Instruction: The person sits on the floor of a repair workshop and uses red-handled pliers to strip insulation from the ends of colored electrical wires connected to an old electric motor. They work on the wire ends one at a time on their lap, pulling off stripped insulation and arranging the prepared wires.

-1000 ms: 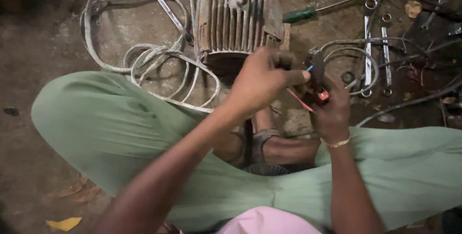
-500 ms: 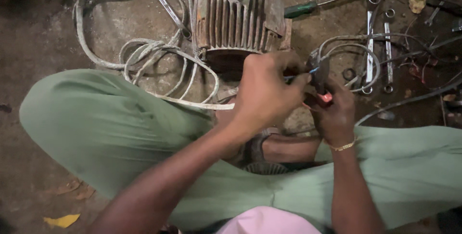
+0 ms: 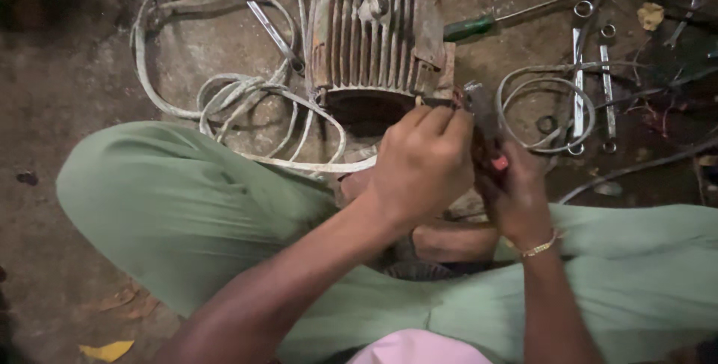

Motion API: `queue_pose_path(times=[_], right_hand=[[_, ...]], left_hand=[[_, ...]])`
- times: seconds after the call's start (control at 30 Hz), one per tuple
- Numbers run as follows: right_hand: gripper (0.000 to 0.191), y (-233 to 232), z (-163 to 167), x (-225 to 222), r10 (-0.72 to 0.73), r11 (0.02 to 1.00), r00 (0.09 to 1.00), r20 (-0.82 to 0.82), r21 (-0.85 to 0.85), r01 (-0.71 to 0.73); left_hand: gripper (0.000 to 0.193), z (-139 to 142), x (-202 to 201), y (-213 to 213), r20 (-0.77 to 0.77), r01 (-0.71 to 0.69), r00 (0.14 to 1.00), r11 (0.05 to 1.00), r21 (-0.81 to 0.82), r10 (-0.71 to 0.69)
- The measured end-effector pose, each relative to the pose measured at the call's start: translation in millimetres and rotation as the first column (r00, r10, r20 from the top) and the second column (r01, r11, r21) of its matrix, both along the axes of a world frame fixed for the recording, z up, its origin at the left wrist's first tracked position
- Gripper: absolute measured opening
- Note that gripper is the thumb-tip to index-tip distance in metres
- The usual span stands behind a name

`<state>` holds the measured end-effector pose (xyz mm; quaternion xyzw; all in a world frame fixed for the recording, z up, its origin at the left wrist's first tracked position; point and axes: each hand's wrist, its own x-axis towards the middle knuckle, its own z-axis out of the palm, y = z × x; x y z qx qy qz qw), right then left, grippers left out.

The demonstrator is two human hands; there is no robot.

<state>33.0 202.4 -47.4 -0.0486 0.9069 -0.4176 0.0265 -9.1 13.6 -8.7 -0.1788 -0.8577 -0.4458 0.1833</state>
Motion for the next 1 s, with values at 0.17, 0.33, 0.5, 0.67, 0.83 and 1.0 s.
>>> queue_pose_path(times=[0.17,0.33,0.5,0.67,0.83,1.0], right_hand=[[0.026,4,1,1,-0.024,0.992,0.984,0.179,-0.118,0.045],[0.02,7,10,-2,0.02,0.964,0.941,0.339,-0.257,0.072],[0.019,1,24,-2,-0.002,0.999,0.958,0.288,-0.043,0.015],[0.017,-7,24,-1,-0.107,0.99,0.93,0.352,-0.047,0.131],[0.021,-5,18,-2,-0.058,0.994,0.993,0.102,-0.083,0.066],[0.024,-2,14,-5,-0.029,0.999,0.999,0.032,0.026,0.028]], left_hand=[[0.032,0,3,-4,-0.122,0.058,0.99,0.99,-0.125,-0.074],[0.044,5,1,-14,-0.265,0.05,0.95,0.916,-0.398,-0.166],[0.024,8,0,-14,-0.37,-0.044,0.911,0.85,-0.525,-0.181],[0.011,10,-2,-10,-0.407,-0.082,0.897,0.842,-0.533,-0.171],[0.025,23,-3,4,0.061,0.037,0.998,0.993,-0.11,-0.031],[0.026,33,-19,-3,0.553,0.117,0.826,0.993,0.022,-0.109]])
